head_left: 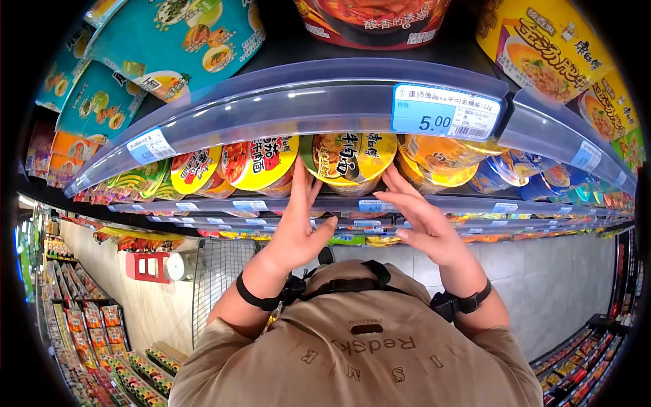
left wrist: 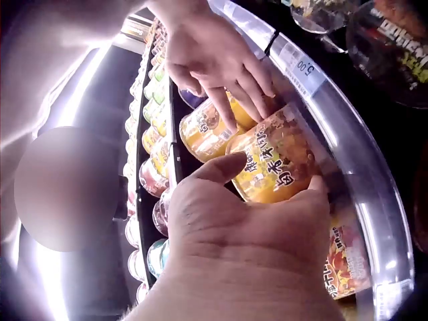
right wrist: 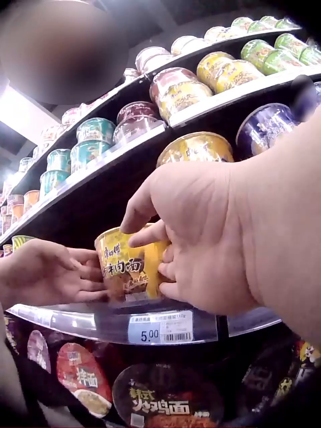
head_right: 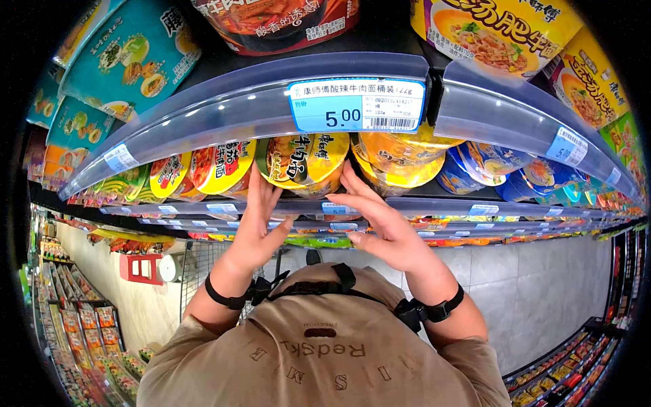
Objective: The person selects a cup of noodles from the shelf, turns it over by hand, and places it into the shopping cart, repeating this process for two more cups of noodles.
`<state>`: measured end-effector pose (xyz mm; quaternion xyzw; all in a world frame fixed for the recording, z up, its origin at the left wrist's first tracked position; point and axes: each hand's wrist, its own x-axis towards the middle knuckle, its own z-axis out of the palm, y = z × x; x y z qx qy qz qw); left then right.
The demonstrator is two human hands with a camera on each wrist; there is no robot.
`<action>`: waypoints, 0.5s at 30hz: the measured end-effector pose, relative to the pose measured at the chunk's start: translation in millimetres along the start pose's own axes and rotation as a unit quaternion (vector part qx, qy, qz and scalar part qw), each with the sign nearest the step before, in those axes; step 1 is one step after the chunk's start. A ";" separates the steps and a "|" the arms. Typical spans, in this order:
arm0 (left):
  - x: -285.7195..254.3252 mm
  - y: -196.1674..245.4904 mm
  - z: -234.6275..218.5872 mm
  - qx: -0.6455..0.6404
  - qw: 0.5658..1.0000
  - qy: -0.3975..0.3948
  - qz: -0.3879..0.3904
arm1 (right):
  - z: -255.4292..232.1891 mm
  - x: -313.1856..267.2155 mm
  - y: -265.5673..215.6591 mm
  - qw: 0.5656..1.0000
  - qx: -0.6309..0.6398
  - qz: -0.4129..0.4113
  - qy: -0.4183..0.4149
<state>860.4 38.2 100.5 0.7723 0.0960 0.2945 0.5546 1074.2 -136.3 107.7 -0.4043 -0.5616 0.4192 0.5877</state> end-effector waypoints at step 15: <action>-67.9 43.6 28.9 0.054 0.994 0.096 -0.006 | -6.4 -47.5 15.9 0.989 0.128 0.010 -0.068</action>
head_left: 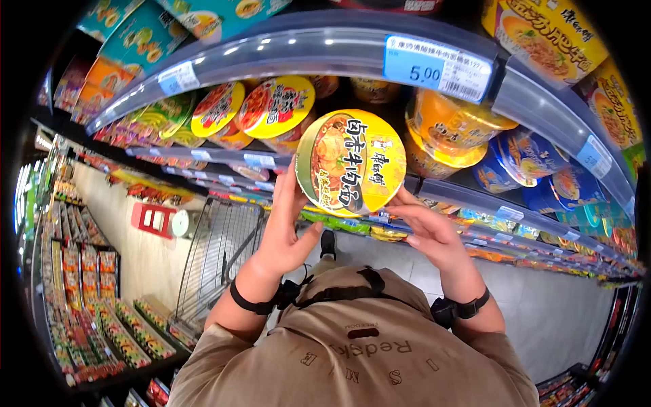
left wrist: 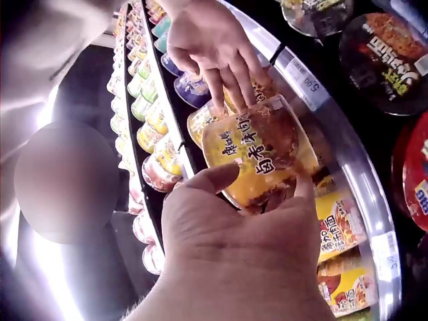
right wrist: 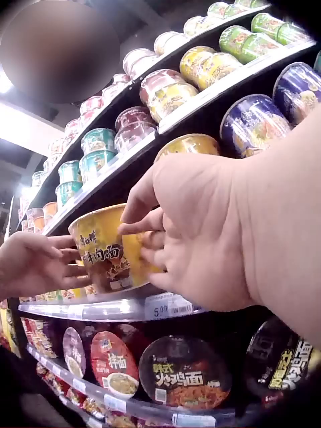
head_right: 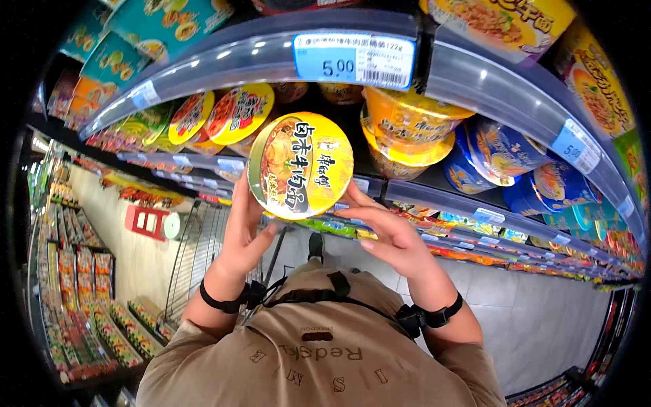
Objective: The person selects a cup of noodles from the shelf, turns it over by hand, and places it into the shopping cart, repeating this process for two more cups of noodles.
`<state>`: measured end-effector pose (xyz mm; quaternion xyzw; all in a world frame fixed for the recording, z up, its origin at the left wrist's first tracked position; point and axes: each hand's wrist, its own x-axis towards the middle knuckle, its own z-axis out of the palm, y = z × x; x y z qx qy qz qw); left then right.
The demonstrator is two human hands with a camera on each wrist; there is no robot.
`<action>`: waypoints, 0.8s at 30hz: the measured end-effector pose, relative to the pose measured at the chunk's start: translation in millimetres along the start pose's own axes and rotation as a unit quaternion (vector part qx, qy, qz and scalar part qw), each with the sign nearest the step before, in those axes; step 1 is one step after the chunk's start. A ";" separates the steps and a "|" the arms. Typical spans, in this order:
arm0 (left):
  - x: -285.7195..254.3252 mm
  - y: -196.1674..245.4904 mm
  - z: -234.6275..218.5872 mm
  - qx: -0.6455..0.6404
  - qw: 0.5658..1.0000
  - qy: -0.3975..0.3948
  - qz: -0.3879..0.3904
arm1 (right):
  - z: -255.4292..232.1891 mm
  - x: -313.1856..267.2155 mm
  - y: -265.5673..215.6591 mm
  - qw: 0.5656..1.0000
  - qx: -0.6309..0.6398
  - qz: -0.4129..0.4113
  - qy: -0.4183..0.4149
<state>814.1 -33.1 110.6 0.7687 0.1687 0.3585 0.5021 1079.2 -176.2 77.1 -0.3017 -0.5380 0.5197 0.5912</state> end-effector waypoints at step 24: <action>-186.5 49.0 -79.5 0.058 0.985 0.129 -0.094 | 114.9 19.3 76.7 0.970 0.145 0.133 -0.146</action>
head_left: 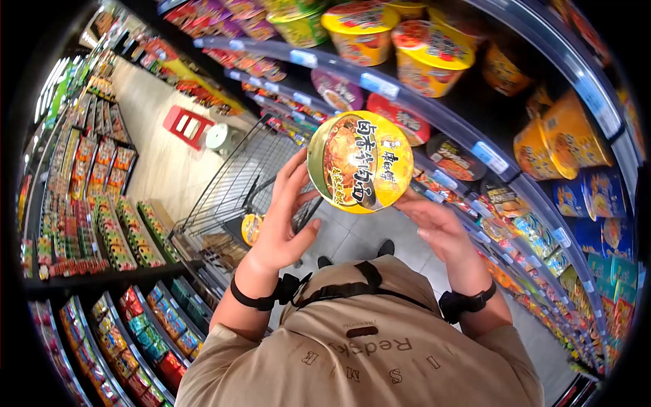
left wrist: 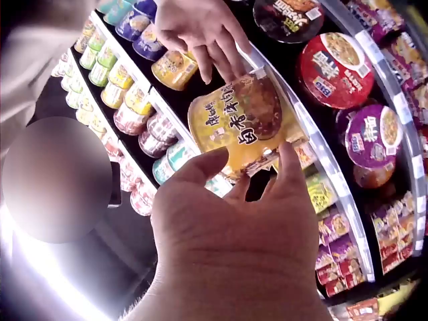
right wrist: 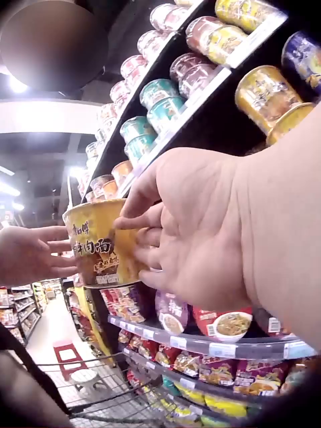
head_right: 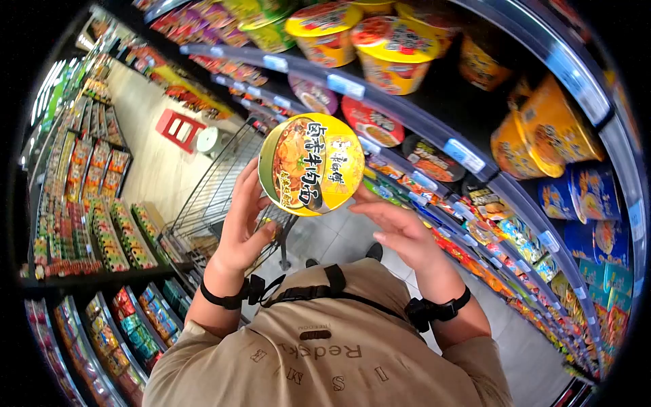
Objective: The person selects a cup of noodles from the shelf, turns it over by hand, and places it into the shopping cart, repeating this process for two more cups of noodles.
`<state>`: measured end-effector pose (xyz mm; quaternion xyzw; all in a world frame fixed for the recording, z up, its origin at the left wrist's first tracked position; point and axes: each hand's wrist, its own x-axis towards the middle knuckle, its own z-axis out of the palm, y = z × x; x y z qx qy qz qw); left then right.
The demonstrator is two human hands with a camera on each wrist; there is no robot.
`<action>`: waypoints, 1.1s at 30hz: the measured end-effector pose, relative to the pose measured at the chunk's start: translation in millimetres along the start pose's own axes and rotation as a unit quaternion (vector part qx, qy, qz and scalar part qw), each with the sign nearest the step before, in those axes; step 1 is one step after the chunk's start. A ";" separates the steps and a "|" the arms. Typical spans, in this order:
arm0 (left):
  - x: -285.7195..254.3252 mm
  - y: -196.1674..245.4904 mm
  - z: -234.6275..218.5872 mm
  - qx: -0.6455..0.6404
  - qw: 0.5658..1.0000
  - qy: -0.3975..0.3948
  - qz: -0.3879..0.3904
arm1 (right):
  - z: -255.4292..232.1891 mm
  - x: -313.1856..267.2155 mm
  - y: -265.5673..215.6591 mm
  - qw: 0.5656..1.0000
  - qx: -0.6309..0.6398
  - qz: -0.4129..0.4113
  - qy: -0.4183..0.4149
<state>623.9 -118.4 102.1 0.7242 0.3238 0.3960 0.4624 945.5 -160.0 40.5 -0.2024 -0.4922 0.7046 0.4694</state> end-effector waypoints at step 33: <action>-320.8 -32.8 -244.9 -0.077 0.977 0.182 -0.081 | 291.8 181.9 163.1 0.979 0.008 0.137 -0.150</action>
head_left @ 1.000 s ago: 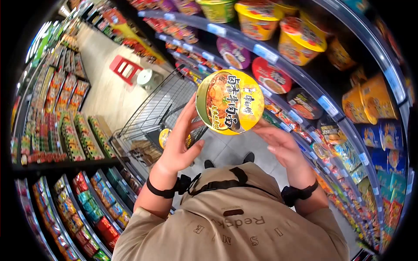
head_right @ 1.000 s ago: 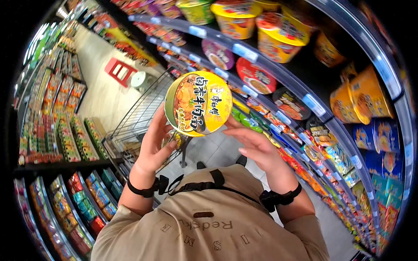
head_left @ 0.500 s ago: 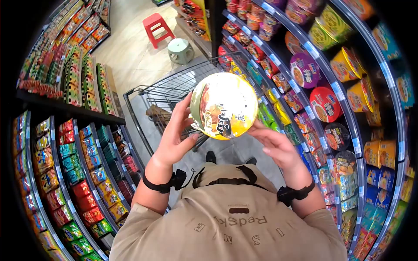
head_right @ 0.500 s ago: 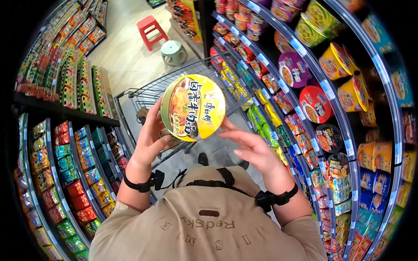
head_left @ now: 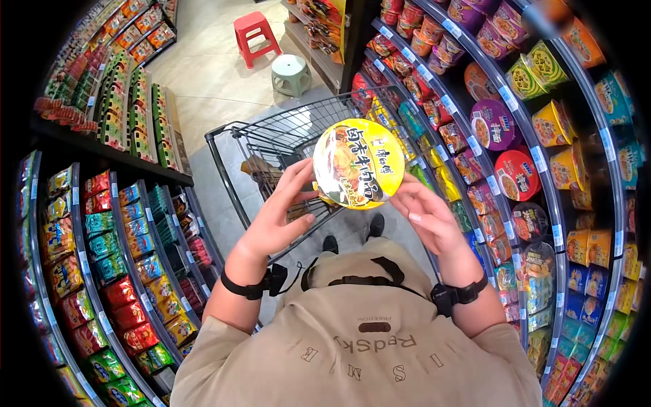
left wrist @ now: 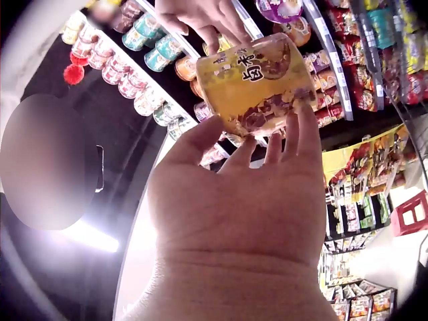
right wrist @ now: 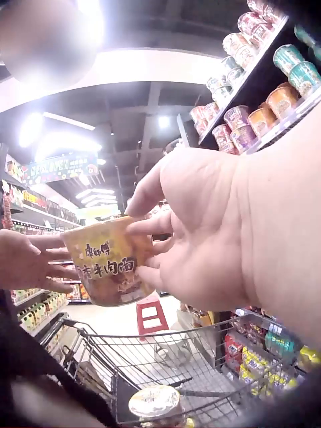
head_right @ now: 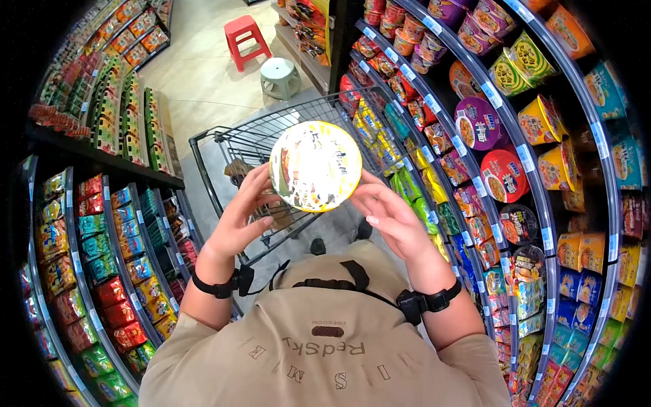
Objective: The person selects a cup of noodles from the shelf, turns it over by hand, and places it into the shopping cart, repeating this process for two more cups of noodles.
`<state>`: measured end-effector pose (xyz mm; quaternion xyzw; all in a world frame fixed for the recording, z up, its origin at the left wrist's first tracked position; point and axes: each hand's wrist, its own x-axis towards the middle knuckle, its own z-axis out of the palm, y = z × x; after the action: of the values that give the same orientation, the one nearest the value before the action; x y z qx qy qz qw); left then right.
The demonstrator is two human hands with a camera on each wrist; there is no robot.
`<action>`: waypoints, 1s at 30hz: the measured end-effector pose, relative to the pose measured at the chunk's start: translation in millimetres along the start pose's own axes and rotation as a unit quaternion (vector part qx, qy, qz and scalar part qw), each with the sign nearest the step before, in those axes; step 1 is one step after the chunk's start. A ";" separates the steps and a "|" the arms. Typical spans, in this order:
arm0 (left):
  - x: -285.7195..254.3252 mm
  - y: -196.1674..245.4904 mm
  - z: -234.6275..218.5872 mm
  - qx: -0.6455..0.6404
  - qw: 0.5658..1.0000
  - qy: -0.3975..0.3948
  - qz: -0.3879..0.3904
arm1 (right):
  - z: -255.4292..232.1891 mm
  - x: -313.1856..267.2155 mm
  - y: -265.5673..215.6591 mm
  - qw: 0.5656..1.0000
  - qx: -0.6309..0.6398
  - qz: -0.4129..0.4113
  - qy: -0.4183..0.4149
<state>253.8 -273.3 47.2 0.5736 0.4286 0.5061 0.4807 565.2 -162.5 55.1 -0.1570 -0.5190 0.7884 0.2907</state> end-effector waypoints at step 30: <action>197.7 -241.1 -21.1 -0.074 0.954 0.066 -0.284 | -234.6 162.6 108.2 0.930 0.028 0.346 0.122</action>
<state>255.4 -36.3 -156.6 0.3570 0.5659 0.4158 0.6160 535.0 77.4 -131.2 -0.4133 -0.3703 0.8294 0.0647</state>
